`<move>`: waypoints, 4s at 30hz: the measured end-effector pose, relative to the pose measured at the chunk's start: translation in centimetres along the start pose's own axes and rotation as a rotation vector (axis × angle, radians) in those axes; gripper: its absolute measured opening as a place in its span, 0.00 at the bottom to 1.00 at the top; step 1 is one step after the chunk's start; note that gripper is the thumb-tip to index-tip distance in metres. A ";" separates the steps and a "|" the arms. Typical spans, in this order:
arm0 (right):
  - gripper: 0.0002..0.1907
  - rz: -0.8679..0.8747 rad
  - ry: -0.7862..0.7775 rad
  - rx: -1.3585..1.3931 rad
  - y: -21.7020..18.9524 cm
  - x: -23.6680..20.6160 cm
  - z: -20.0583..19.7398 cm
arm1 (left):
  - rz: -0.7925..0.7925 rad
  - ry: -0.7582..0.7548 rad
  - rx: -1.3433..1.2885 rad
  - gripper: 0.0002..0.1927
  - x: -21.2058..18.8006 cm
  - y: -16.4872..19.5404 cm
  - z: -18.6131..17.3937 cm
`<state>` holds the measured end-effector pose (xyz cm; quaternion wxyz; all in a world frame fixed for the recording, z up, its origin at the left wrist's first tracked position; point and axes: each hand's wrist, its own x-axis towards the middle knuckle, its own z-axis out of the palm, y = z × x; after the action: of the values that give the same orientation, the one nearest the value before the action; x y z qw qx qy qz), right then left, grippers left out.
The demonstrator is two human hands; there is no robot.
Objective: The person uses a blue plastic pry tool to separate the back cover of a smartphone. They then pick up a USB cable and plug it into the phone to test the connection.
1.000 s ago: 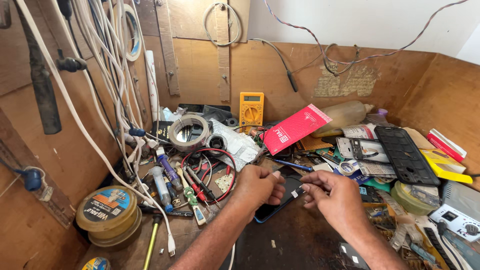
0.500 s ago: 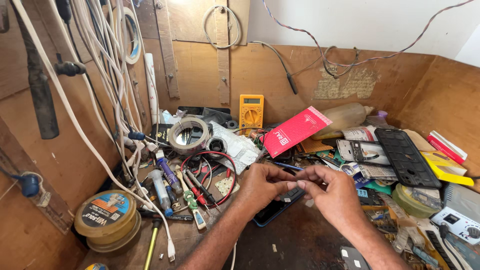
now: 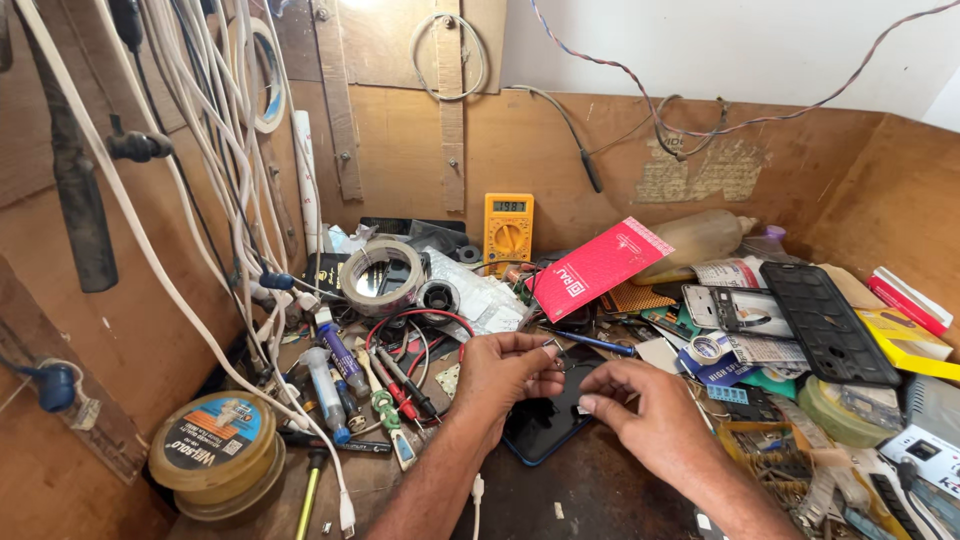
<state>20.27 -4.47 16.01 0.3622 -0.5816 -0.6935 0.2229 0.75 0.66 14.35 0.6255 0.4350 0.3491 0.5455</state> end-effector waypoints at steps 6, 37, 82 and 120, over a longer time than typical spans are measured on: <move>0.09 0.039 -0.104 -0.104 -1.4 0.9 0.1 | 0.023 0.026 -0.017 0.13 0.0 -0.2 0.1; 0.11 0.001 -0.050 -0.222 -1.9 -0.1 0.6 | 0.058 0.052 -0.016 0.11 -0.5 -0.2 0.1; 0.10 0.312 -0.028 0.471 -1.7 2.9 1.4 | 0.034 0.067 0.035 0.09 -0.9 -0.2 0.3; 0.07 0.285 0.152 0.370 -2.5 2.1 2.6 | 0.054 0.071 0.083 0.09 -1.1 -0.3 0.3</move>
<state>16.57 -2.68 16.65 0.4787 -0.6122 -0.5226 0.3505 1.01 -0.49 14.12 0.5793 0.4503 0.3817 0.5621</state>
